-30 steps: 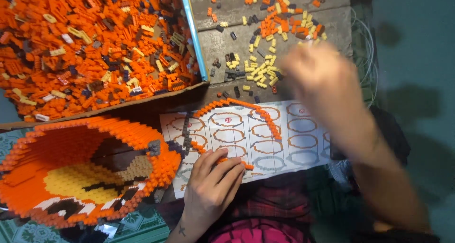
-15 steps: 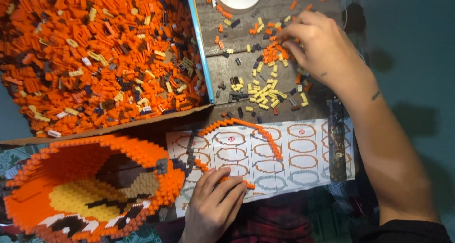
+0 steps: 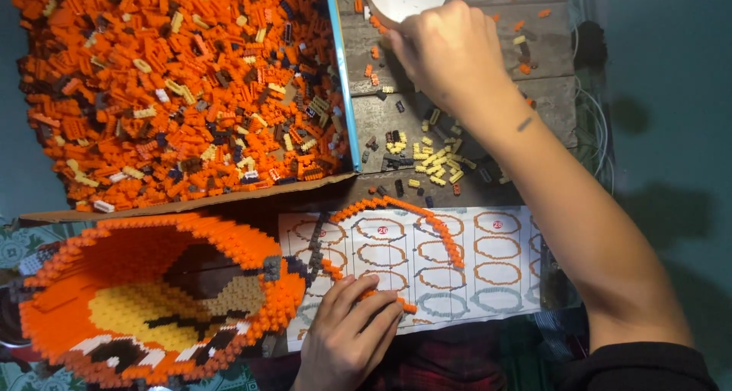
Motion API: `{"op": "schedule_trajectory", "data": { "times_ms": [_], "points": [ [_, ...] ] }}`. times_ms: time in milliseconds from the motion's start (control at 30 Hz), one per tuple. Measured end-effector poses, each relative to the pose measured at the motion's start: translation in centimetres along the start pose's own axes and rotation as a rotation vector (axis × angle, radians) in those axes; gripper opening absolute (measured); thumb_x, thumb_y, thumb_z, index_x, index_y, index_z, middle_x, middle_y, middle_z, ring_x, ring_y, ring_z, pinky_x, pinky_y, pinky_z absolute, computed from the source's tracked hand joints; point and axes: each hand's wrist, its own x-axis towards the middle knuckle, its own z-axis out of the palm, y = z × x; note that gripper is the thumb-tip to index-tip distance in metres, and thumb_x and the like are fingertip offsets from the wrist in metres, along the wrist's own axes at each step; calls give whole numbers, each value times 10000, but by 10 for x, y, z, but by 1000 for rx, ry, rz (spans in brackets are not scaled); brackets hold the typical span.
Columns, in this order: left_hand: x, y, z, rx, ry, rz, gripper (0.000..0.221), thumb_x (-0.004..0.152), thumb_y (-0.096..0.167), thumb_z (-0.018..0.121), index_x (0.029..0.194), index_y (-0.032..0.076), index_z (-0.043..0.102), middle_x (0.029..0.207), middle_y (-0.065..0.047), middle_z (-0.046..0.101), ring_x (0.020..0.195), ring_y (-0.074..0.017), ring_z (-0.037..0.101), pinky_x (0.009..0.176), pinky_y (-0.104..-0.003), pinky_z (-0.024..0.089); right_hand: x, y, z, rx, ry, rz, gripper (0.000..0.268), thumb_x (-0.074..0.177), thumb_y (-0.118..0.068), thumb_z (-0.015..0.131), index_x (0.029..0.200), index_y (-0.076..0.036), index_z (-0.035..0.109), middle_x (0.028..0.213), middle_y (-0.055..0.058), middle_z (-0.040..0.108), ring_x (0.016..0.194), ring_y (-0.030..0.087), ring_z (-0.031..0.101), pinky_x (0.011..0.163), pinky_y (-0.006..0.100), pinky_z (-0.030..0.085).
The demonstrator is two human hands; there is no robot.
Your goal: Assembling a 3D structure using small interlocking plastic blocks by following a printed template.
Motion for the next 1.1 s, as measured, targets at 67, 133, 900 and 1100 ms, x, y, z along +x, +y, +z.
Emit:
{"op": "schedule_trajectory", "data": {
  "times_ms": [67, 133, 900, 1100],
  "points": [
    [1, 0, 0, 7, 4, 7, 112, 1048, 162, 853, 1110, 69, 852, 1166, -74, 837, 1187, -341, 757, 1106, -516, 557, 4, -5, 11, -27, -4, 54, 569, 1267, -272, 836, 750, -64, 725, 621, 60, 658, 530, 298, 689, 512, 458, 609],
    [0, -1, 1, 15, 11, 17, 114, 1049, 155, 852, 1114, 61, 850, 1166, -79, 840, 1185, -341, 758, 1103, -513, 561, 8, -6, 22, -57, -5, 105, 620, 1266, -313, 840, 730, -46, 678, 642, 84, 647, 540, 328, 686, 503, 479, 583],
    [2, 0, -2, 28, -21, 11, 109, 1058, 158, 838, 1115, 67, 858, 1183, -73, 834, 1202, -340, 760, 1098, -515, 570, -91, -41, -103, 240, 30, -106, 242, 1117, -71, 936, 991, -121, 735, 745, -19, 682, 711, 158, 687, 754, 386, 518],
    [-1, -3, 2, 30, -25, 13, 100, 1041, 162, 862, 1103, 83, 862, 1173, -66, 848, 1187, -342, 778, 1091, -518, 567, -216, -73, -142, 534, -181, 52, 94, 1007, -83, 791, 1098, -98, 776, 1073, 42, 790, 904, 147, 768, 816, 243, 582]
  ]
}}
